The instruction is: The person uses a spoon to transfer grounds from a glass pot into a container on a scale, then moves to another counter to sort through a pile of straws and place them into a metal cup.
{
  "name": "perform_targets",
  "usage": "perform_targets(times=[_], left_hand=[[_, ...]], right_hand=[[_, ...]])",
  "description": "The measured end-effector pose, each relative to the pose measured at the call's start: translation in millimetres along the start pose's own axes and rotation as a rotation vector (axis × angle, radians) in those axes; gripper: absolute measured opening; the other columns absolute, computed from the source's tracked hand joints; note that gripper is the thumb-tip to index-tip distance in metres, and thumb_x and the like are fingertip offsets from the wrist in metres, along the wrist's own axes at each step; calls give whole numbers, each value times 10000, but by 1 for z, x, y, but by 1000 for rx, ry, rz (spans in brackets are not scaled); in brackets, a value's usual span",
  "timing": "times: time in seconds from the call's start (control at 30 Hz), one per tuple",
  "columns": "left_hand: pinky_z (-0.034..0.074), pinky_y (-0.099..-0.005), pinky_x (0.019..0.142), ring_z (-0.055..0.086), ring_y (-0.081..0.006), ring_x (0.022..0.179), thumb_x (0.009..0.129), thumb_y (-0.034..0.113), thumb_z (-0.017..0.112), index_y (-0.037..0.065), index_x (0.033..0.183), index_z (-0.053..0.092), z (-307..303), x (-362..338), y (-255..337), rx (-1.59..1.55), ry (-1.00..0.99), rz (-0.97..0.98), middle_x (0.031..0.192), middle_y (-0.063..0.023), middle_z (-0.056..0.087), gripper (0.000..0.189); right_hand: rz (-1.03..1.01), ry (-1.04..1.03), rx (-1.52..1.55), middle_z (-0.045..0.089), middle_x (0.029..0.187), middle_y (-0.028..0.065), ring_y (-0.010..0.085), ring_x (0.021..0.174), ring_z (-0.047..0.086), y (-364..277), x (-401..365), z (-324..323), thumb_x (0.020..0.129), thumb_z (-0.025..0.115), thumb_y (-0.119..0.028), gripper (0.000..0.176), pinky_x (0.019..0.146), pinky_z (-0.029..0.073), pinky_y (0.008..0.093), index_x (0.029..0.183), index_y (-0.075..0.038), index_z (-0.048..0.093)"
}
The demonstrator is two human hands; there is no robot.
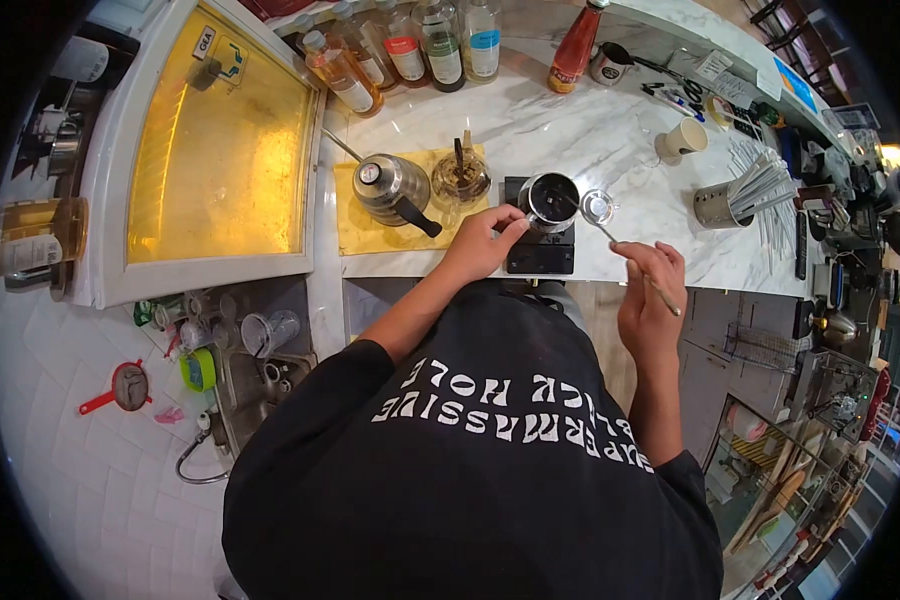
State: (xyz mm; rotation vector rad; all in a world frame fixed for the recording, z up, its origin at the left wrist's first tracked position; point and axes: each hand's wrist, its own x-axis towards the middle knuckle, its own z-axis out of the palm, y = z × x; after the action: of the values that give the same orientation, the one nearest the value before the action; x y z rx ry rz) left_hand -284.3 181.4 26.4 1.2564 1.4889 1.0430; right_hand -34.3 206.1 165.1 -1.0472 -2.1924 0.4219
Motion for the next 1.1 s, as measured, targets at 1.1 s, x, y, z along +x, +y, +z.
perform_targets(times=[1.1], left_hand=[[536, -309, 798, 668, -146, 832, 964, 176, 724, 14, 1074, 713, 1, -3, 10, -7, 107, 27, 899, -66, 730, 195]], right_hand=[[-9, 168, 45, 749, 1020, 104, 275, 954, 713, -2, -14, -1, 982, 572, 23, 169, 997, 464, 469, 1091, -55, 675]])
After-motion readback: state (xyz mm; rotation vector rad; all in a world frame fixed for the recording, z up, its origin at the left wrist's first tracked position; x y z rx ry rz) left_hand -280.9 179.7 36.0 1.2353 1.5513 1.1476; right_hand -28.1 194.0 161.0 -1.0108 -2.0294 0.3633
